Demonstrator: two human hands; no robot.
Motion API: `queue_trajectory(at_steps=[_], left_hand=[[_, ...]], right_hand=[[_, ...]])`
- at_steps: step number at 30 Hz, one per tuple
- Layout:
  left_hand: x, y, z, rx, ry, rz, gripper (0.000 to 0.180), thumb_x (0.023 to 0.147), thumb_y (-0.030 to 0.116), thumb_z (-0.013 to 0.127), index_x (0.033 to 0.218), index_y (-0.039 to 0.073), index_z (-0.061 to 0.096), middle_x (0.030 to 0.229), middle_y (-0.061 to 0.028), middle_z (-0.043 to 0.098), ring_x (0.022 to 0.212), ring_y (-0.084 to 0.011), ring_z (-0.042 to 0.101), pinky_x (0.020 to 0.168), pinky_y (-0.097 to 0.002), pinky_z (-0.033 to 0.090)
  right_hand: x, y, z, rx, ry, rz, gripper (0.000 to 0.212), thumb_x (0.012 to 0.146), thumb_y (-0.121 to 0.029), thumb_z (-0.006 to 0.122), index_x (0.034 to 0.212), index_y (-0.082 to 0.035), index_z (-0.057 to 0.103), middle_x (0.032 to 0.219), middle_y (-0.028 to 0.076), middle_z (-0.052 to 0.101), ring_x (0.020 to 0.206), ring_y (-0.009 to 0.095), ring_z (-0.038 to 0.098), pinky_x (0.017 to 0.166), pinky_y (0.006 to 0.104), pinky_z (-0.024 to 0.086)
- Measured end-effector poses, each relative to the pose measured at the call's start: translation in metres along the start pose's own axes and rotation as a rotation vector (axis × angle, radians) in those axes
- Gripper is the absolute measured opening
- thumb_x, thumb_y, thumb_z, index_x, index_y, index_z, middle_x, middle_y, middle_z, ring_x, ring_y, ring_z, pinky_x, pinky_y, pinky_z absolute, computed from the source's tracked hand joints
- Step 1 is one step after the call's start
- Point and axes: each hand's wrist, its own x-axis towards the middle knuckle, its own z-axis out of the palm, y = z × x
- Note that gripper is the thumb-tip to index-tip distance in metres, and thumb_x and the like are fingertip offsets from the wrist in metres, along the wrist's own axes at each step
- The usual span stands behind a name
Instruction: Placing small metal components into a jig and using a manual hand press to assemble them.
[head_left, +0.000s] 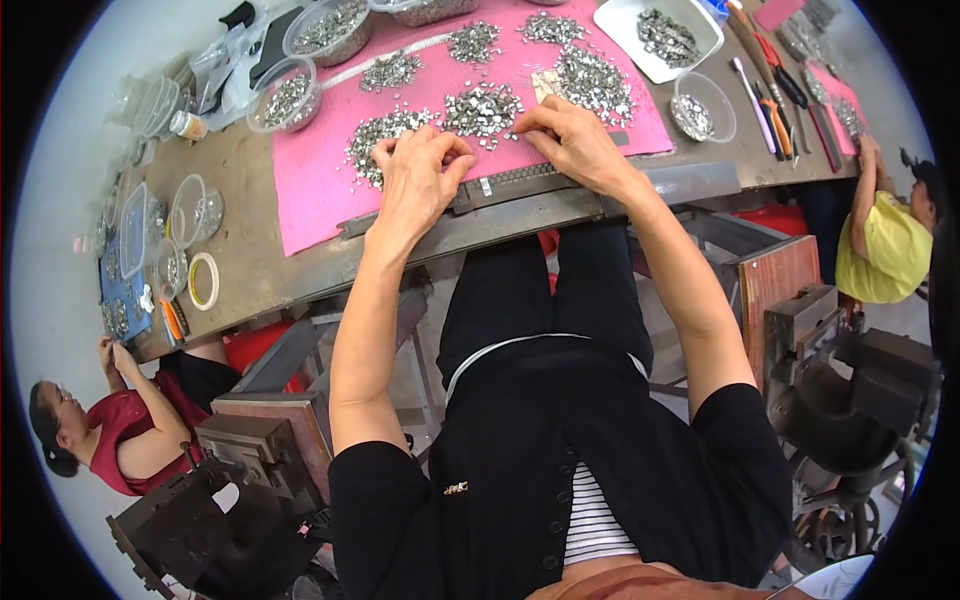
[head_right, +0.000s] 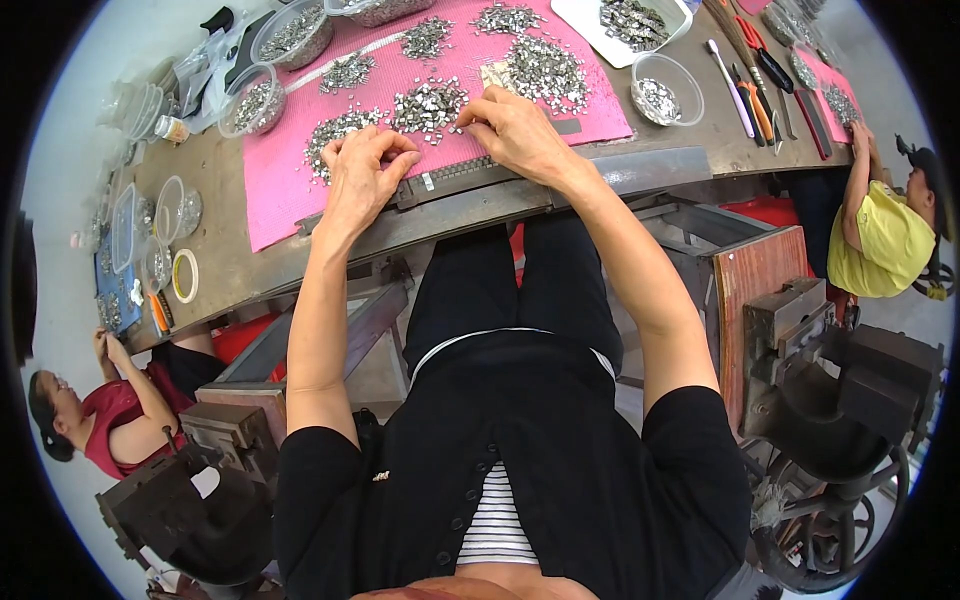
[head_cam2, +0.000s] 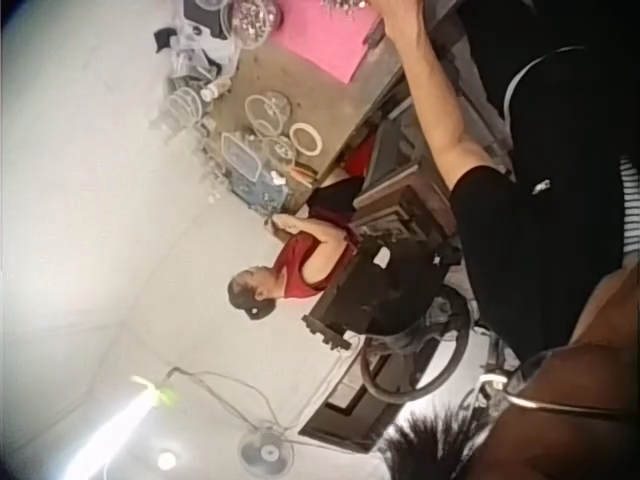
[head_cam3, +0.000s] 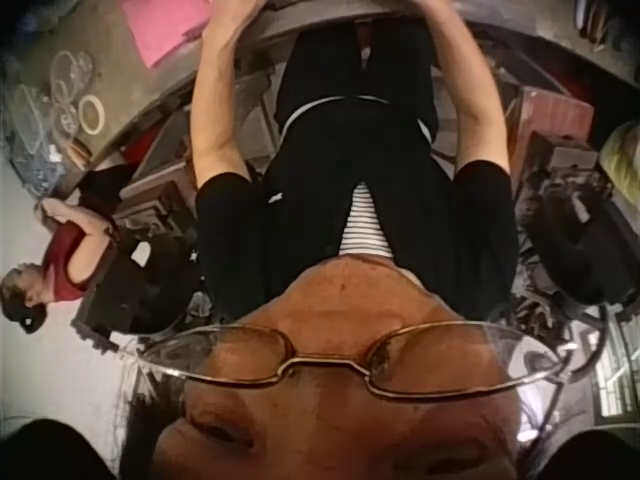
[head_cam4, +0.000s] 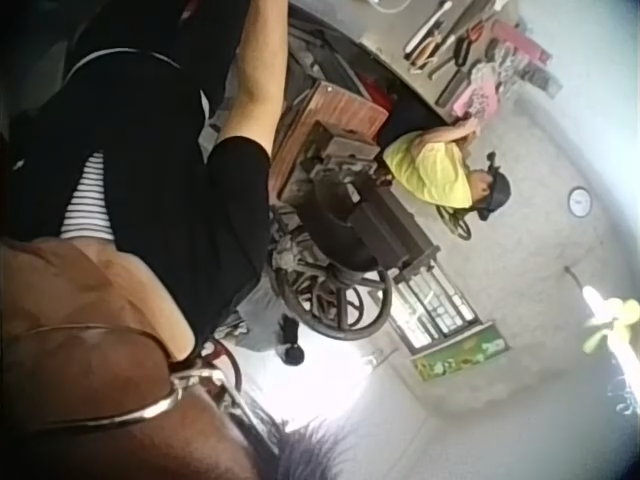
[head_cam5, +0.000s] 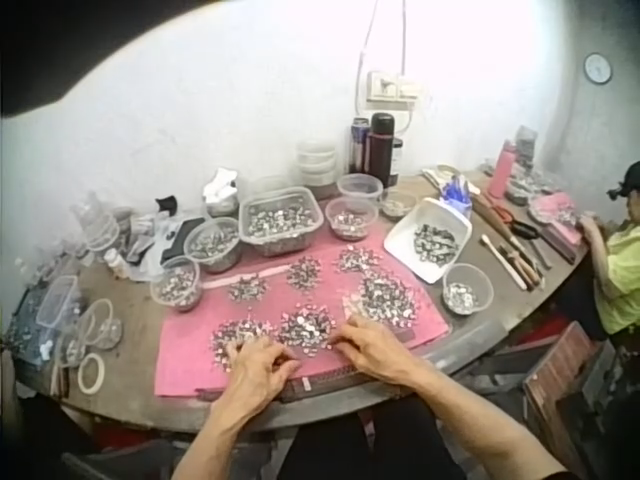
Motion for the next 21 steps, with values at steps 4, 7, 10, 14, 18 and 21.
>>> queue_trajectory(at_steps=[4, 7, 10, 14, 18, 21], left_hand=[[-0.002, -0.012, 0.000, 0.111, 0.131, 0.011, 0.011, 0.089, 0.022, 0.072, 0.095, 0.013, 0.073, 0.085, -0.0019, 0.063, 0.089, -0.0195, 0.058, 0.097, -0.0428, 0.029], [0.001, -0.014, 0.001, 0.190, 0.232, 0.008, 0.010, 0.090, 0.021, 0.071, 0.096, 0.014, 0.073, 0.086, -0.0013, 0.063, 0.089, -0.0197, 0.058, 0.099, -0.0433, 0.029], [0.007, 0.000, 0.005, 0.098, 0.166, 0.058, 0.009, 0.090, 0.020, 0.072, 0.097, 0.016, 0.074, 0.085, -0.0008, 0.063, 0.090, -0.0188, 0.059, 0.099, -0.0440, 0.030], [0.011, 0.001, 0.012, 0.088, 0.155, 0.074, 0.010, 0.088, 0.021, 0.073, 0.097, 0.016, 0.074, 0.083, 0.0001, 0.062, 0.089, -0.0184, 0.059, 0.099, -0.0441, 0.030], [0.013, 0.005, 0.010, 0.094, 0.162, 0.067, 0.009, 0.085, 0.019, 0.074, 0.094, 0.016, 0.074, 0.084, 0.0000, 0.063, 0.090, -0.0201, 0.059, 0.099, -0.0455, 0.030], [0.014, 0.006, 0.014, 0.072, 0.138, 0.080, 0.008, 0.084, 0.018, 0.073, 0.092, 0.016, 0.074, 0.085, -0.0009, 0.063, 0.092, -0.0217, 0.059, 0.100, -0.0466, 0.030]], right_hand=[[-0.001, 0.004, -0.001, -0.008, 0.014, -0.011, 0.012, 0.090, -0.008, 0.064, 0.100, -0.006, 0.070, 0.093, 0.013, 0.063, 0.087, 0.032, 0.065, 0.077, 0.0404, 0.052], [0.001, -0.001, 0.001, -0.004, 0.003, 0.007, 0.012, 0.090, -0.009, 0.064, 0.101, -0.006, 0.070, 0.091, 0.013, 0.062, 0.086, 0.032, 0.064, 0.076, 0.0409, 0.051], [0.003, 0.000, 0.008, -0.155, -0.009, -0.095, 0.015, 0.090, -0.006, 0.067, 0.104, -0.007, 0.071, 0.090, 0.011, 0.060, 0.082, 0.028, 0.063, 0.073, 0.0371, 0.051], [0.002, -0.001, 0.001, -0.123, -0.044, -0.120, 0.012, 0.090, -0.008, 0.062, 0.100, -0.006, 0.069, 0.089, 0.012, 0.060, 0.083, 0.032, 0.062, 0.075, 0.0418, 0.051], [-0.004, 0.000, -0.009, -0.022, -0.078, -0.006, 0.012, 0.089, -0.006, 0.061, 0.099, -0.005, 0.069, 0.090, 0.013, 0.060, 0.084, 0.033, 0.063, 0.075, 0.0414, 0.051], [-0.005, 0.003, -0.008, 0.003, -0.031, 0.024, 0.012, 0.089, -0.005, 0.061, 0.099, -0.006, 0.069, 0.090, 0.013, 0.061, 0.084, 0.032, 0.063, 0.075, 0.0410, 0.051]])
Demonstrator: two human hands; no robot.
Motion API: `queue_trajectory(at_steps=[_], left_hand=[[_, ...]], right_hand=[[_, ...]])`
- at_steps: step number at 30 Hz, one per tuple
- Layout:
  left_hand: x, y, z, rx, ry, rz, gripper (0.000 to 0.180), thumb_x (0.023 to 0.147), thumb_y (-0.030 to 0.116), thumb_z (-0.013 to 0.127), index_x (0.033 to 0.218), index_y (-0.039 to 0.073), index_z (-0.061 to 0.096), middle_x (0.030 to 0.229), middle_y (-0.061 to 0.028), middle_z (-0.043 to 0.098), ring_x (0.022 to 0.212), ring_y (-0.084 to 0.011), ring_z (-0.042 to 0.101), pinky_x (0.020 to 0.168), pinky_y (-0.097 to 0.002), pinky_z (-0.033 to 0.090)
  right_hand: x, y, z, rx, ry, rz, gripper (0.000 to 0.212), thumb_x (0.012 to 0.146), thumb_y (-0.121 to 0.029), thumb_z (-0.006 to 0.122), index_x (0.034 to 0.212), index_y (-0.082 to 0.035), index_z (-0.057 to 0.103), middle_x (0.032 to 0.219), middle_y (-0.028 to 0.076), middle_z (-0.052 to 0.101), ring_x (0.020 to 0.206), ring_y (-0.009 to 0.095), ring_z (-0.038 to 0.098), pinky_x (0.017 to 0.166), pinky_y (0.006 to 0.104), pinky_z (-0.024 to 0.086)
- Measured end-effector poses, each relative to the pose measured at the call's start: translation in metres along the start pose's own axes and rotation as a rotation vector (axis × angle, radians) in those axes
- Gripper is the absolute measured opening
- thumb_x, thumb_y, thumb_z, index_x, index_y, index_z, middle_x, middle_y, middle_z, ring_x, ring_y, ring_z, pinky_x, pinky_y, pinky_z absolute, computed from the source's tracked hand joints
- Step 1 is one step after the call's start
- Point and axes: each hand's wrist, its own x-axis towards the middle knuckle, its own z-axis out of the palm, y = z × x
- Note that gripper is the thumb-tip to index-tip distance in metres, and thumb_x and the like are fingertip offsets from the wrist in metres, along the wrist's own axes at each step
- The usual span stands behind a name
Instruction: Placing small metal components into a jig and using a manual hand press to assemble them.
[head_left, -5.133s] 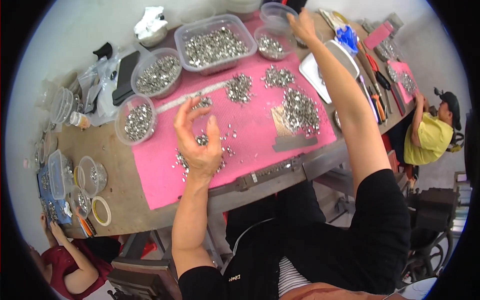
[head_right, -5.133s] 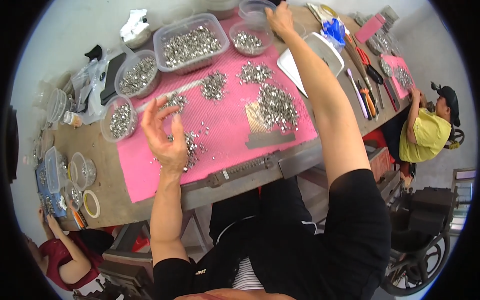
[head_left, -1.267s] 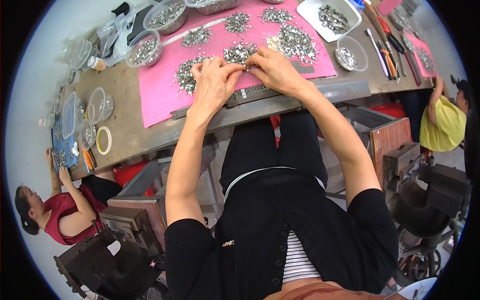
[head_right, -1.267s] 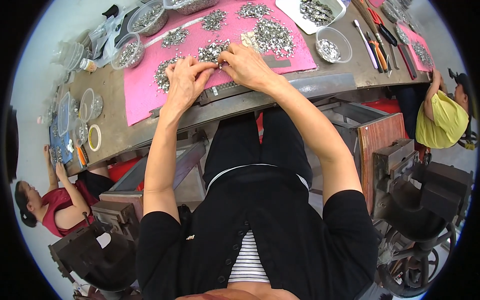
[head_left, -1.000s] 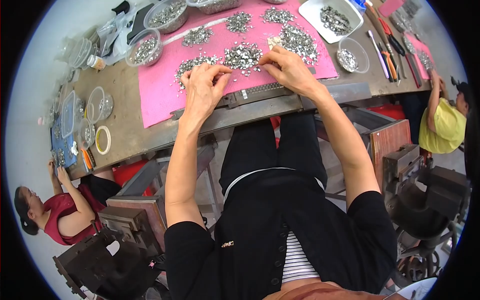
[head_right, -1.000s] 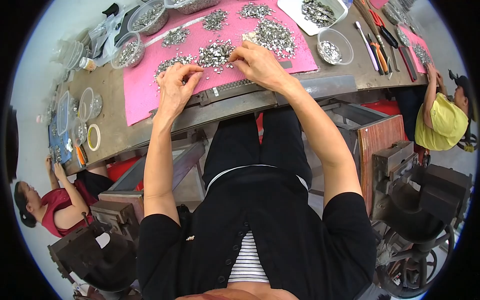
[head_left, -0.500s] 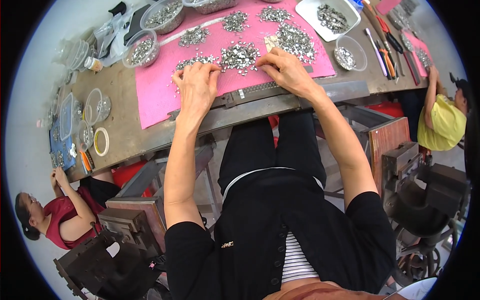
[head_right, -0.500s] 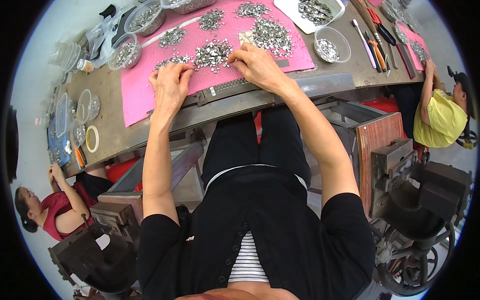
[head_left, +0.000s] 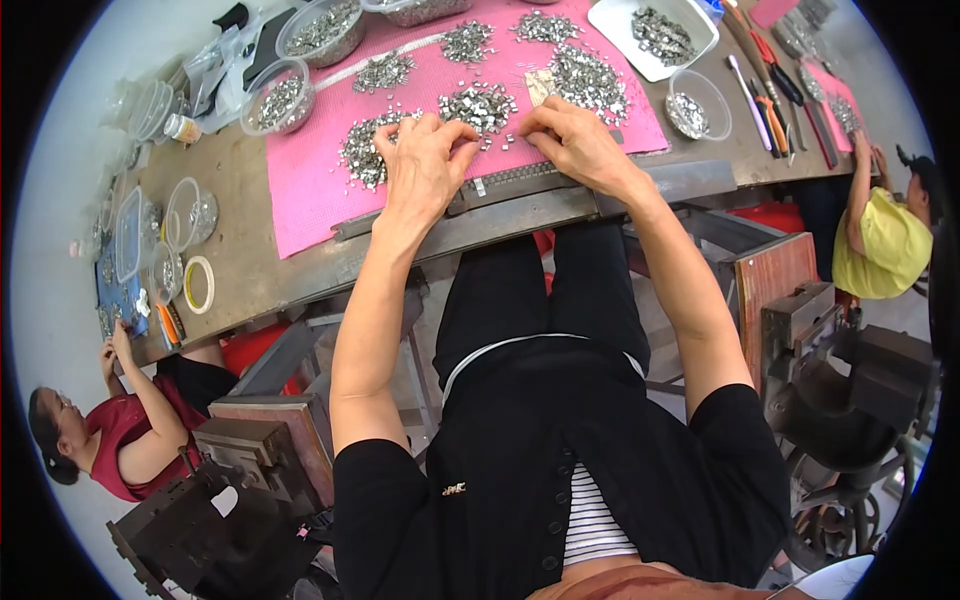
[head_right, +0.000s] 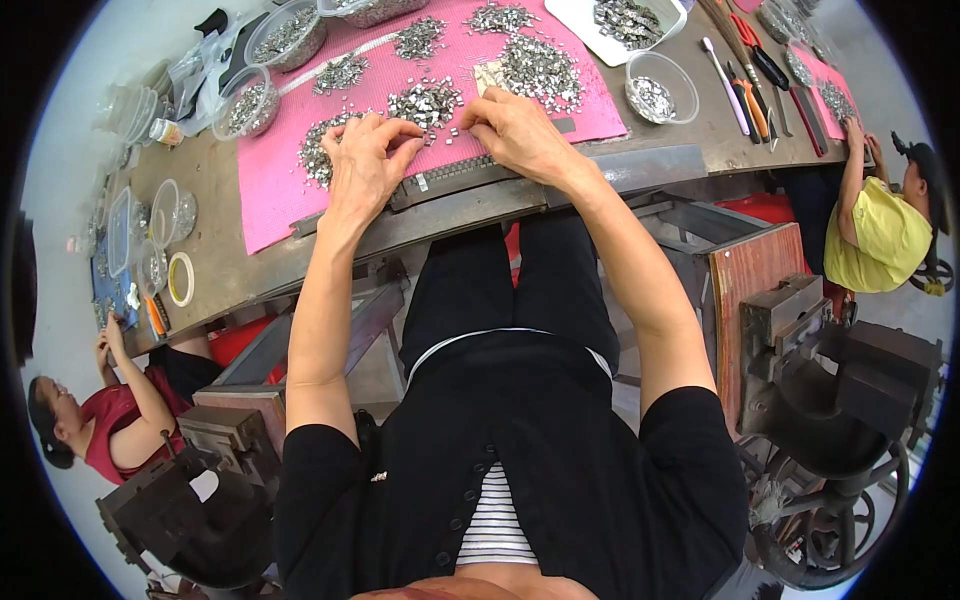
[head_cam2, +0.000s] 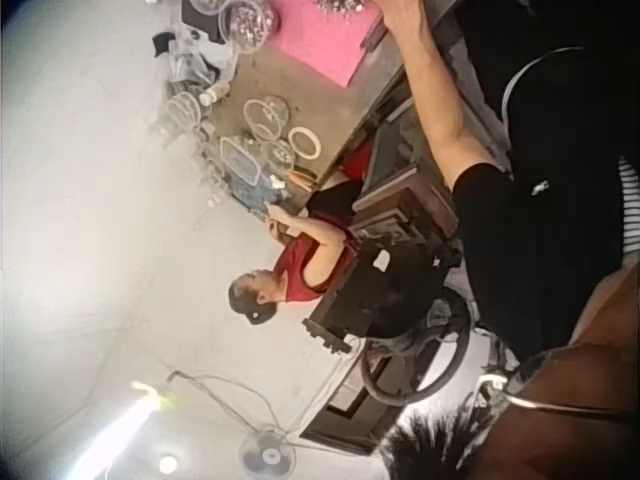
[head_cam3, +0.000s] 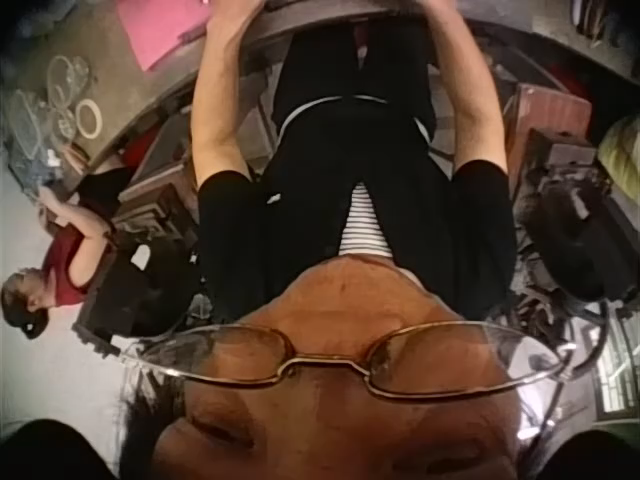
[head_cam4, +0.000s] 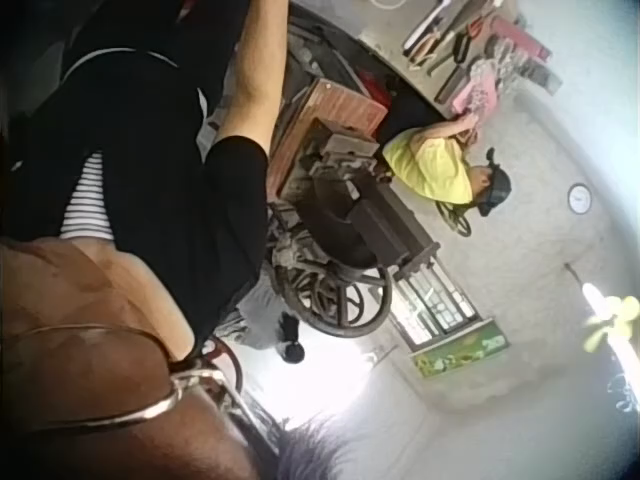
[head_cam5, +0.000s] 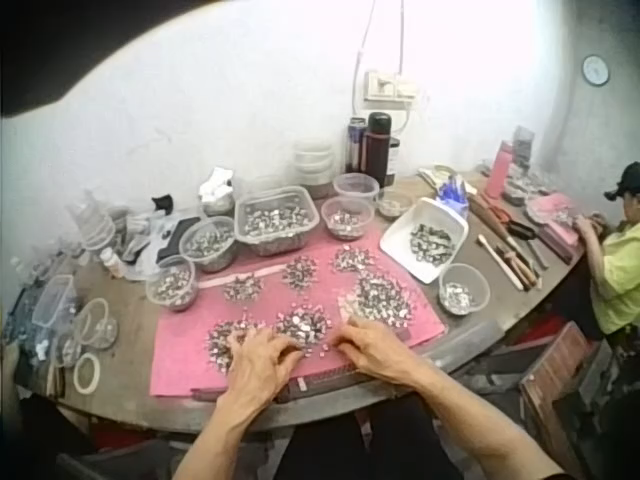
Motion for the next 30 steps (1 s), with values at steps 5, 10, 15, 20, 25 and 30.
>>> queue_trajectory(at_steps=[5, 10, 15, 20, 25, 30], left_hand=[[-0.009, -0.010, -0.006, 0.012, 0.033, -0.018, 0.009, 0.085, 0.019, 0.073, 0.093, 0.018, 0.074, 0.085, -0.0008, 0.062, 0.093, -0.0215, 0.059, 0.099, -0.0474, 0.030], [-0.013, -0.016, -0.017, 0.082, 0.055, -0.100, 0.009, 0.085, 0.020, 0.073, 0.094, 0.017, 0.075, 0.085, -0.0011, 0.063, 0.092, -0.0220, 0.059, 0.098, -0.0480, 0.031], [-0.006, -0.005, -0.009, 0.003, 0.036, -0.005, 0.009, 0.083, 0.021, 0.076, 0.091, 0.017, 0.076, 0.084, -0.0018, 0.062, 0.090, -0.0226, 0.058, 0.099, -0.0484, 0.032], [0.002, -0.005, 0.001, 0.056, 0.011, 0.044, 0.011, 0.084, 0.022, 0.076, 0.093, 0.017, 0.076, 0.084, -0.0007, 0.062, 0.090, -0.0219, 0.059, 0.099, -0.0472, 0.031], [0.004, -0.005, 0.001, 0.051, -0.016, 0.060, 0.010, 0.082, 0.020, 0.076, 0.090, 0.015, 0.075, 0.082, -0.0019, 0.062, 0.091, -0.0233, 0.059, 0.097, -0.0480, 0.033], [-0.010, 0.006, -0.009, -0.108, 0.024, 0.091, 0.009, 0.081, 0.015, 0.076, 0.089, 0.014, 0.073, 0.083, -0.0006, 0.066, 0.086, -0.0200, 0.061, 0.097, -0.0447, 0.034]], right_hand=[[0.000, 0.000, 0.004, -0.012, 0.013, -0.057, 0.013, 0.090, -0.007, 0.064, 0.101, -0.008, 0.070, 0.089, 0.013, 0.060, 0.084, 0.031, 0.063, 0.074, 0.0410, 0.051], [0.007, -0.006, 0.006, -0.069, -0.033, -0.121, 0.014, 0.089, -0.005, 0.067, 0.102, -0.009, 0.072, 0.088, 0.011, 0.059, 0.083, 0.028, 0.062, 0.072, 0.0369, 0.050], [0.012, -0.007, 0.013, -0.086, -0.086, -0.154, 0.012, 0.088, -0.007, 0.068, 0.100, -0.008, 0.071, 0.087, 0.011, 0.059, 0.083, 0.029, 0.061, 0.072, 0.0387, 0.050], [0.013, -0.005, 0.020, -0.093, -0.055, -0.112, 0.009, 0.087, -0.007, 0.068, 0.095, -0.003, 0.068, 0.088, 0.013, 0.062, 0.085, 0.032, 0.062, 0.074, 0.0413, 0.050], [0.011, -0.005, 0.022, -0.095, -0.021, -0.111, 0.008, 0.088, -0.006, 0.067, 0.094, -0.001, 0.066, 0.089, 0.013, 0.062, 0.084, 0.033, 0.063, 0.075, 0.0418, 0.050], [-0.005, -0.022, 0.021, -0.027, 0.092, -0.133, 0.010, 0.088, -0.006, 0.067, 0.096, -0.001, 0.066, 0.090, 0.013, 0.062, 0.083, 0.034, 0.062, 0.074, 0.0413, 0.050]])
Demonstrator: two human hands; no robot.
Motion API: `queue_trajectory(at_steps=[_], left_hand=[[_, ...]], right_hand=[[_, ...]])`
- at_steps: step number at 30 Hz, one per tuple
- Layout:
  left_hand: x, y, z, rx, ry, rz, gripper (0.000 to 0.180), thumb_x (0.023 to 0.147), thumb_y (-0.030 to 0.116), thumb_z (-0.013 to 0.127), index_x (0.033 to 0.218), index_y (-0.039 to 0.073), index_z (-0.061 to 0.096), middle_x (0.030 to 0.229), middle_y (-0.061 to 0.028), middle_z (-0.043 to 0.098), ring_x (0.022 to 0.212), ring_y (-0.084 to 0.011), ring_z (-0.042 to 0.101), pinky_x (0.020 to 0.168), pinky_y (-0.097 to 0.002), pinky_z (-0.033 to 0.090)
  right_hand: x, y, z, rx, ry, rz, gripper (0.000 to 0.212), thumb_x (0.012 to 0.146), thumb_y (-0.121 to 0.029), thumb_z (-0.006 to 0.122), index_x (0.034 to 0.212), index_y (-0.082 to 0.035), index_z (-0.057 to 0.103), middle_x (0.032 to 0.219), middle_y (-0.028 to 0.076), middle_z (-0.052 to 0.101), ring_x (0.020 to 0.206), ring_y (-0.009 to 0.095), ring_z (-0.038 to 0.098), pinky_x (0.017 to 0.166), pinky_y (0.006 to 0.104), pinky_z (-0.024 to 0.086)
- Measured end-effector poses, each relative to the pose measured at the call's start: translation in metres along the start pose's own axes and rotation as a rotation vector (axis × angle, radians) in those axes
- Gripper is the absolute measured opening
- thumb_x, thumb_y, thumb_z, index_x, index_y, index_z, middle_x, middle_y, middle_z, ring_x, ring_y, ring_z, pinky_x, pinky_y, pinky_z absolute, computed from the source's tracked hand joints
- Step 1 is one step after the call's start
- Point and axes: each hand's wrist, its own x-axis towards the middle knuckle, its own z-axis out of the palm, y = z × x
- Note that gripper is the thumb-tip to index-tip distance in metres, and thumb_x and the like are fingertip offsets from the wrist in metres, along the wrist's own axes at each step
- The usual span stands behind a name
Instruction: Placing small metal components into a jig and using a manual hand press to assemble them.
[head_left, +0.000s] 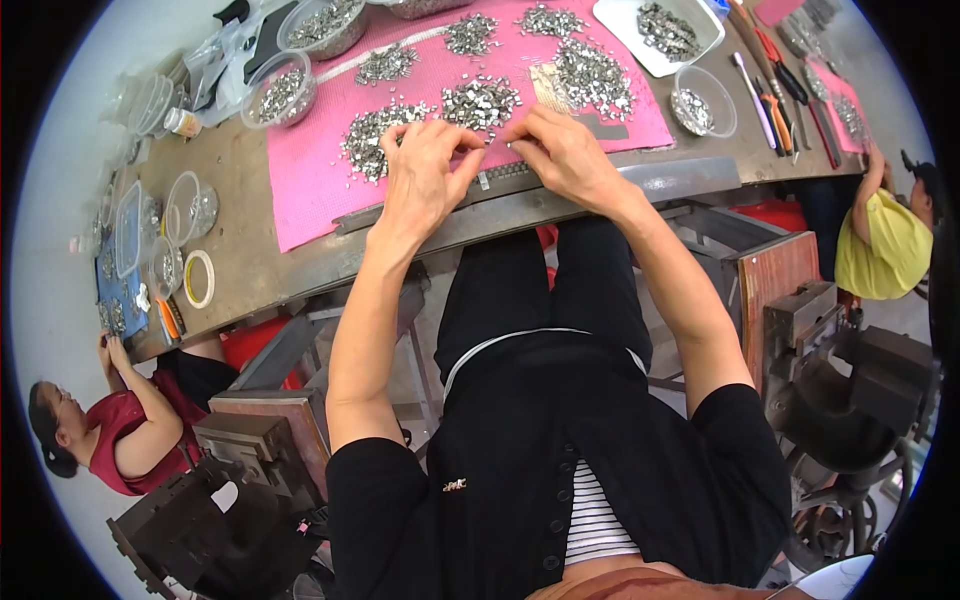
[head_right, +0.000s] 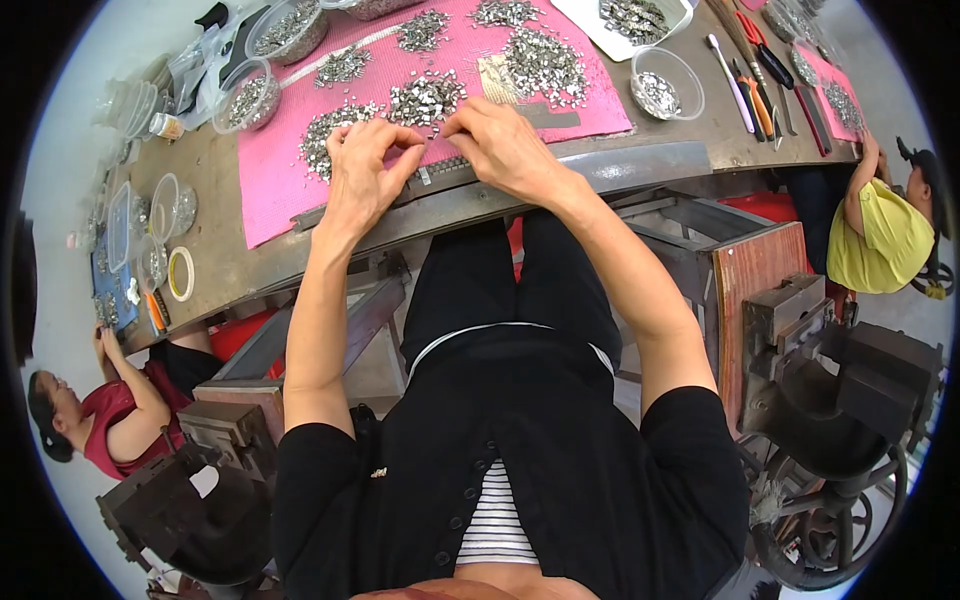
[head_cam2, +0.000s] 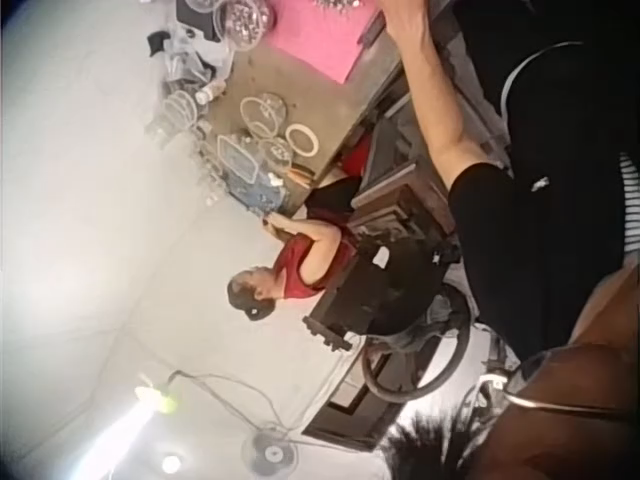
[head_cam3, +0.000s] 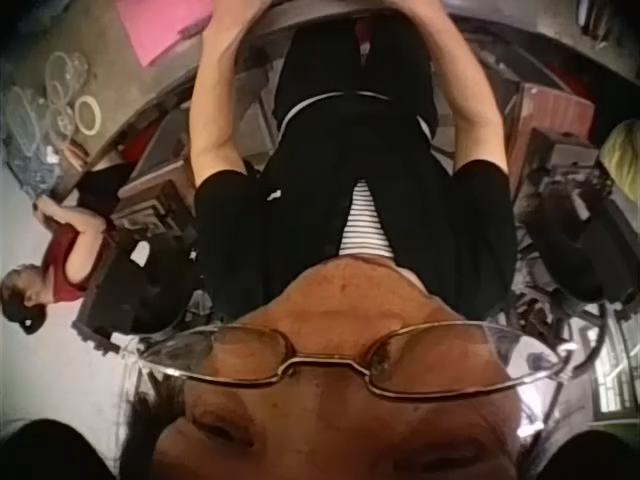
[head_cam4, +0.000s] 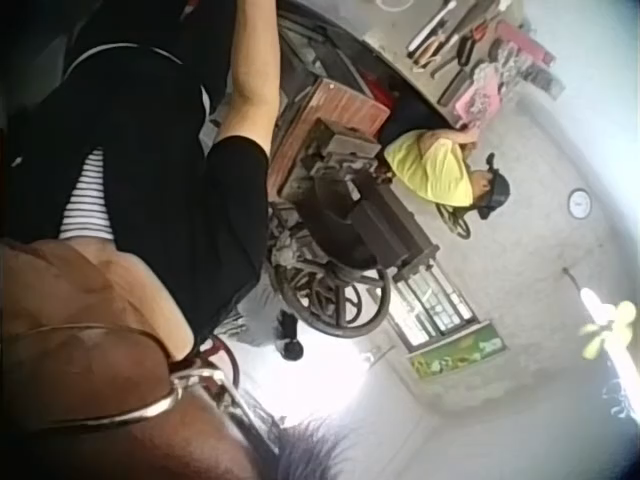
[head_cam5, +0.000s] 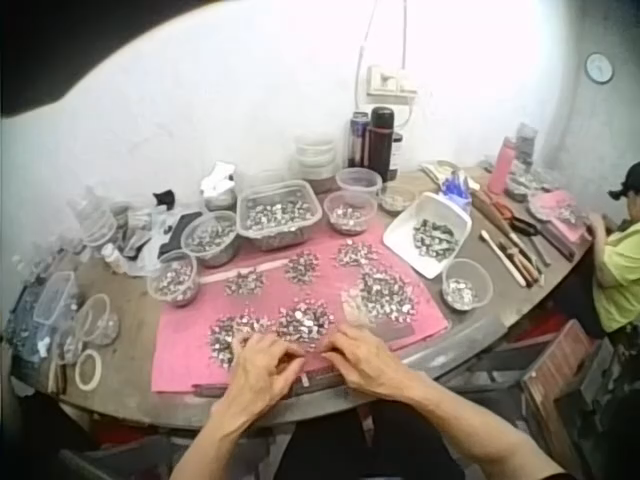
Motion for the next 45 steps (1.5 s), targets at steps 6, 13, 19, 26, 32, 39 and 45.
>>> queue_trajectory(at_steps=[6, 13, 19, 26, 32, 39, 45], left_hand=[[-0.023, 0.014, 0.004, -0.029, 0.039, 0.014, 0.012, 0.080, 0.014, 0.077, 0.090, 0.010, 0.071, 0.084, -0.0011, 0.065, 0.086, -0.0195, 0.062, 0.098, -0.0425, 0.035], [-0.030, 0.013, 0.005, -0.027, 0.054, 0.019, 0.011, 0.083, 0.013, 0.075, 0.093, 0.009, 0.071, 0.089, -0.0035, 0.067, 0.089, -0.0214, 0.062, 0.103, -0.0431, 0.034], [-0.034, 0.015, 0.014, -0.087, 0.127, -0.027, 0.011, 0.086, 0.013, 0.074, 0.096, 0.010, 0.071, 0.089, -0.0028, 0.067, 0.089, -0.0231, 0.062, 0.104, -0.0467, 0.034], [-0.031, 0.027, 0.024, 0.056, 0.159, -0.091, 0.015, 0.085, 0.020, 0.077, 0.094, 0.010, 0.071, 0.089, -0.0026, 0.067, 0.086, -0.0216, 0.061, 0.103, -0.0453, 0.033], [-0.023, 0.023, 0.018, 0.004, 0.180, -0.168, 0.011, 0.086, 0.022, 0.075, 0.091, 0.013, 0.072, 0.086, -0.0006, 0.067, 0.086, -0.0214, 0.061, 0.100, -0.0453, 0.033], [0.001, 0.007, 0.017, 0.125, 0.025, -0.178, 0.016, 0.086, 0.029, 0.076, 0.090, 0.014, 0.074, 0.083, 0.0004, 0.067, 0.087, -0.0201, 0.060, 0.099, -0.0484, 0.030], [0.002, -0.004, 0.021, 0.153, 0.048, -0.167, 0.014, 0.083, 0.027, 0.076, 0.085, 0.013, 0.072, 0.084, -0.0008, 0.066, 0.088, -0.0221, 0.059, 0.097, -0.0483, 0.031]], right_hand=[[-0.022, -0.021, 0.018, -0.023, 0.105, 0.023, 0.014, 0.084, -0.004, 0.072, 0.096, -0.003, 0.067, 0.093, 0.010, 0.063, 0.089, 0.030, 0.061, 0.078, 0.0402, 0.048], [-0.029, -0.022, 0.026, -0.071, 0.159, -0.011, 0.017, 0.081, -0.003, 0.074, 0.098, -0.004, 0.071, 0.095, 0.008, 0.065, 0.088, 0.027, 0.060, 0.082, 0.0375, 0.046], [-0.026, -0.017, 0.018, 0.046, 0.162, 0.011, 0.015, 0.085, 0.000, 0.071, 0.100, -0.003, 0.072, 0.095, 0.009, 0.067, 0.088, 0.027, 0.063, 0.079, 0.0369, 0.049], [-0.007, 0.004, 0.001, -0.055, 0.177, 0.198, 0.012, 0.089, -0.004, 0.069, 0.100, -0.003, 0.072, 0.091, 0.010, 0.065, 0.078, 0.025, 0.065, 0.070, 0.0337, 0.052], [0.004, 0.009, 0.010, -0.194, 0.092, 0.195, 0.018, 0.085, -0.016, 0.075, 0.090, -0.001, 0.068, 0.089, 0.011, 0.064, 0.080, 0.028, 0.064, 0.071, 0.0393, 0.050], [0.004, 0.005, 0.012, -0.353, 0.113, 0.118, 0.012, 0.088, -0.014, 0.071, 0.089, -0.002, 0.067, 0.087, 0.011, 0.063, 0.085, 0.031, 0.061, 0.078, 0.0419, 0.044], [-0.014, -0.014, 0.007, -0.069, 0.015, 0.101, 0.009, 0.089, -0.012, 0.068, 0.092, -0.003, 0.068, 0.086, 0.010, 0.060, 0.087, 0.029, 0.058, 0.077, 0.0405, 0.042]])
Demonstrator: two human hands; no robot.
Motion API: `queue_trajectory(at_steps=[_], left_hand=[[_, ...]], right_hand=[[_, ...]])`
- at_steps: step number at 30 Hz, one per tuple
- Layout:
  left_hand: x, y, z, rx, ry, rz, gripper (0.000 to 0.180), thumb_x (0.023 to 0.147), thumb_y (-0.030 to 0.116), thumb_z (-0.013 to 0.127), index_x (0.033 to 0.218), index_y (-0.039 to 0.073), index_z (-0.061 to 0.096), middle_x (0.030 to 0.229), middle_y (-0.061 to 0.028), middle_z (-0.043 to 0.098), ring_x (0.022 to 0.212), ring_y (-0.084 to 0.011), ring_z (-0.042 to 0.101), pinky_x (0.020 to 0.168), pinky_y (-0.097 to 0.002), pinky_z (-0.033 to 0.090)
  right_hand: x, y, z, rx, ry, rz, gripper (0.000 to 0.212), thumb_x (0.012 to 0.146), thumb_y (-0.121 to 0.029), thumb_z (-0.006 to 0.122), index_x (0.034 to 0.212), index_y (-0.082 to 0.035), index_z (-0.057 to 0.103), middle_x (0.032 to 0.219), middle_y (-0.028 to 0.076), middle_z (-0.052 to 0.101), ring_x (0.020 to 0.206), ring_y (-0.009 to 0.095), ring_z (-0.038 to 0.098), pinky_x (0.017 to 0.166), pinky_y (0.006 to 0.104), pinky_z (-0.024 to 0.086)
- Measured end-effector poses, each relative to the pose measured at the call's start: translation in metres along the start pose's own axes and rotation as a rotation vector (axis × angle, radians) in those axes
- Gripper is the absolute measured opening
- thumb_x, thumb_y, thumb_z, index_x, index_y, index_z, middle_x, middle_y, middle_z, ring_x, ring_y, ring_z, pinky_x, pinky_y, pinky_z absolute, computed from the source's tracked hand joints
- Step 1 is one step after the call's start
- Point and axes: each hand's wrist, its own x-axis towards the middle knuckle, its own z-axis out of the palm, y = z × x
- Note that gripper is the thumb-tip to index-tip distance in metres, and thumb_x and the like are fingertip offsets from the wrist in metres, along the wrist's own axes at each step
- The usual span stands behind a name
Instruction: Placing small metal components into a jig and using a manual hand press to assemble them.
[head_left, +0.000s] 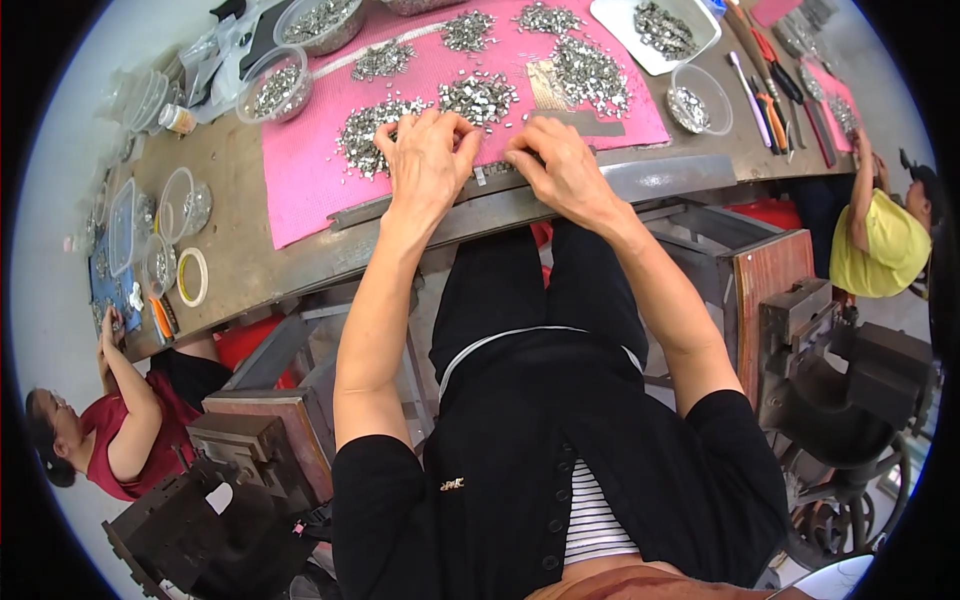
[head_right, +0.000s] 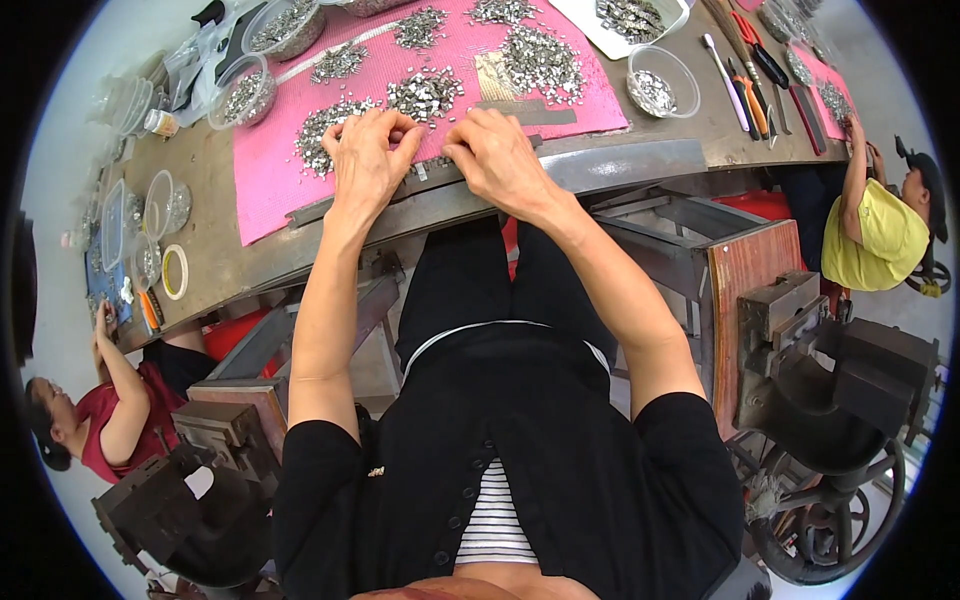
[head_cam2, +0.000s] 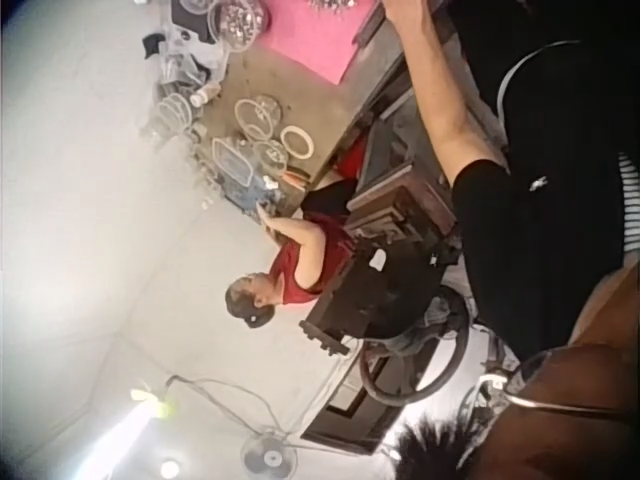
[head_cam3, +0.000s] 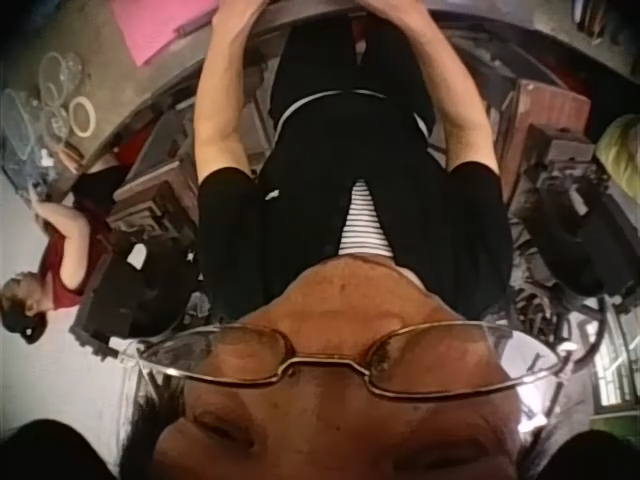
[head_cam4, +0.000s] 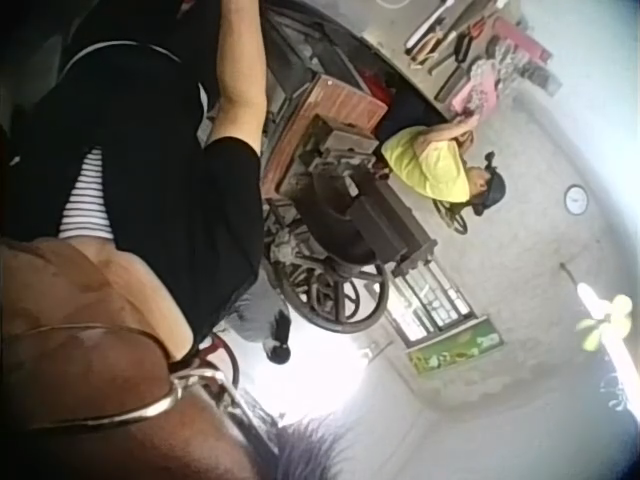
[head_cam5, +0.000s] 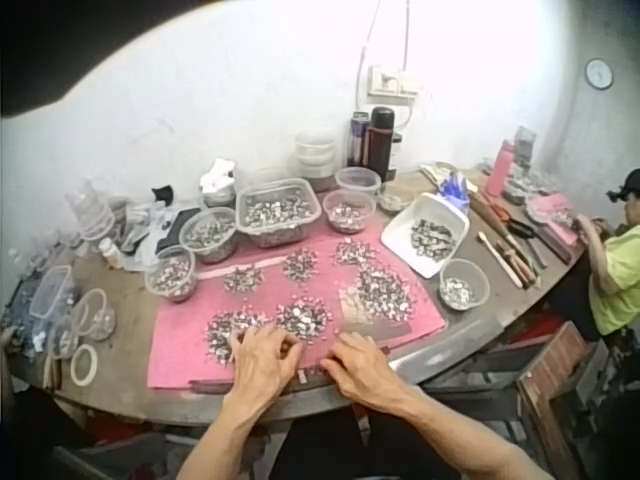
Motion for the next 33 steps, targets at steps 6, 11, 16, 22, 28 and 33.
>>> queue_trajectory(at_steps=[6, 11, 16, 22, 28, 33], left_hand=[[0.002, -0.001, -0.002, 0.008, 0.009, -0.030, 0.014, 0.084, 0.026, 0.076, 0.088, 0.014, 0.074, 0.081, 0.0012, 0.068, 0.085, -0.0197, 0.060, 0.096, -0.0458, 0.031], [0.003, -0.002, -0.003, 0.058, 0.018, 0.010, 0.012, 0.084, 0.024, 0.076, 0.089, 0.014, 0.074, 0.078, 0.0024, 0.067, 0.084, -0.0187, 0.060, 0.096, -0.0451, 0.031], [0.005, -0.002, -0.002, 0.015, 0.016, 0.046, 0.007, 0.083, 0.018, 0.075, 0.089, 0.014, 0.073, 0.084, -0.0002, 0.066, 0.090, -0.0231, 0.059, 0.099, -0.0509, 0.031], [-0.011, 0.015, -0.013, -0.122, 0.032, 0.125, 0.008, 0.085, 0.017, 0.074, 0.090, 0.012, 0.072, 0.085, -0.0019, 0.065, 0.087, -0.0214, 0.059, 0.096, -0.0420, 0.032], [-0.031, 0.025, -0.007, -0.177, 0.083, 0.147, 0.010, 0.082, 0.014, 0.077, 0.090, 0.011, 0.071, 0.087, -0.0022, 0.063, 0.090, -0.0226, 0.059, 0.095, -0.0425, 0.035], [-0.034, 0.024, 0.000, -0.167, 0.119, 0.155, 0.012, 0.081, 0.014, 0.077, 0.091, 0.011, 0.071, 0.088, -0.0031, 0.064, 0.090, -0.0226, 0.059, 0.095, -0.0425, 0.035]], right_hand=[[-0.005, -0.003, 0.003, -0.035, 0.049, -0.051, 0.007, 0.087, -0.011, 0.072, 0.090, -0.006, 0.071, 0.086, 0.009, 0.061, 0.084, 0.027, 0.059, 0.077, 0.0391, 0.043], [0.007, 0.007, 0.001, -0.024, 0.085, -0.043, 0.011, 0.086, -0.012, 0.074, 0.093, -0.004, 0.072, 0.083, 0.010, 0.063, 0.077, 0.029, 0.062, 0.071, 0.0405, 0.047], [0.026, 0.017, 0.009, -0.135, 0.112, 0.026, 0.014, 0.084, -0.014, 0.075, 0.092, -0.003, 0.071, 0.083, 0.012, 0.063, 0.077, 0.030, 0.062, 0.070, 0.0415, 0.049], [0.022, 0.020, 0.009, -0.224, 0.152, -0.008, 0.012, 0.087, -0.012, 0.072, 0.089, 0.000, 0.070, 0.083, 0.014, 0.062, 0.079, 0.031, 0.063, 0.069, 0.0420, 0.048], [-0.008, 0.000, 0.002, 0.026, 0.096, 0.063, 0.009, 0.088, -0.013, 0.069, 0.088, -0.004, 0.070, 0.087, 0.009, 0.062, 0.087, 0.028, 0.060, 0.078, 0.0407, 0.042], [-0.015, -0.003, 0.002, -0.055, 0.127, -0.001, 0.007, 0.086, -0.009, 0.072, 0.092, -0.005, 0.072, 0.090, 0.008, 0.066, 0.088, 0.028, 0.063, 0.077, 0.0398, 0.046]])
